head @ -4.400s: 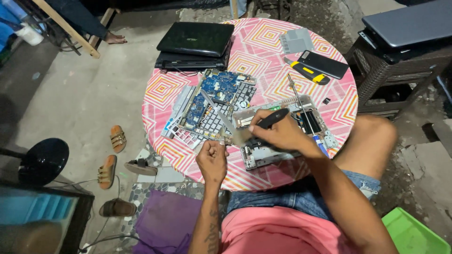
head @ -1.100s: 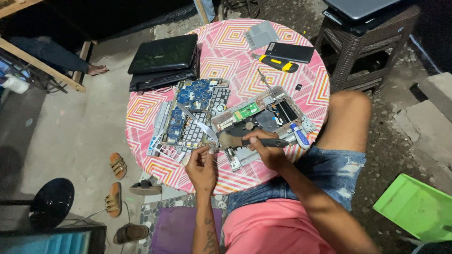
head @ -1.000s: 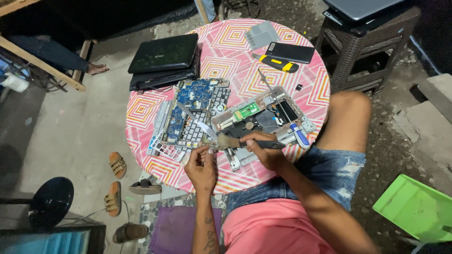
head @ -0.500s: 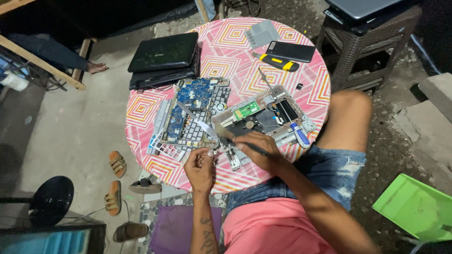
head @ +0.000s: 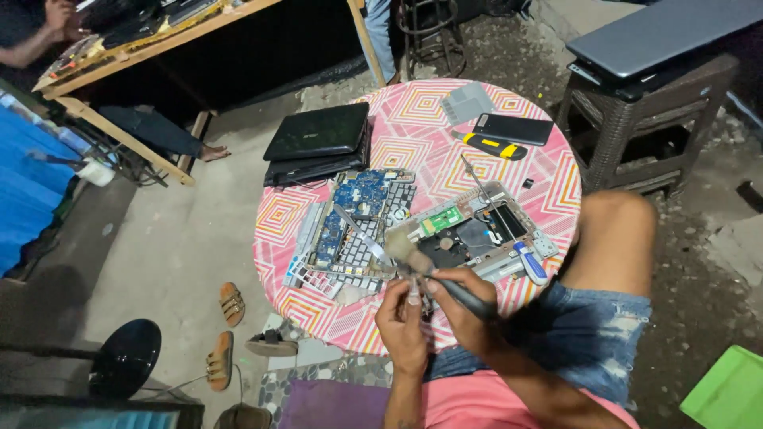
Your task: The person uses pliers to adjust a small metal component on a disassembled laptop motherboard. They then use a brush to clean the laptop chassis and continue working on the internal components with pliers.
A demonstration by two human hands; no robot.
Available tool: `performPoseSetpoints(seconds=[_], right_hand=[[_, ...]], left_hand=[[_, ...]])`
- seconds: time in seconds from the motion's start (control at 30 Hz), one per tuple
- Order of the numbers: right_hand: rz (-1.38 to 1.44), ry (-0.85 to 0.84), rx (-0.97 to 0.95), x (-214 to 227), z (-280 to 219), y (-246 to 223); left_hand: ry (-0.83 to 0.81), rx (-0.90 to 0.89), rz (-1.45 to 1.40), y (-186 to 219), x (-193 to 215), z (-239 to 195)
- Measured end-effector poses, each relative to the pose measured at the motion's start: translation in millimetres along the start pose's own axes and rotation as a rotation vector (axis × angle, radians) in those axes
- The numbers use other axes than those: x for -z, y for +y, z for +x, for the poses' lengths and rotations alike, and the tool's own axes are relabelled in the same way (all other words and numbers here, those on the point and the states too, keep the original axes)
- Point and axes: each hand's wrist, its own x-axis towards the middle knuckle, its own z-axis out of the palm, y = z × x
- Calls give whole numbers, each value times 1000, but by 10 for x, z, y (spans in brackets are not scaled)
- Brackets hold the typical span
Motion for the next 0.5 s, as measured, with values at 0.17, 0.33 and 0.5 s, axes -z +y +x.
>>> performPoseSetpoints(seconds=[0.17,0.33,0.5], right_hand=[[-87,-143,78,203,-110,-312],[-176,-280,84,371,8,-29],[-360,-208,-135,373,124,351]], left_hand=[[77,-141,70,417,-123,-29],[119,-227,21,752,-16,-44],[137,-129,-23,798,111,-117]])
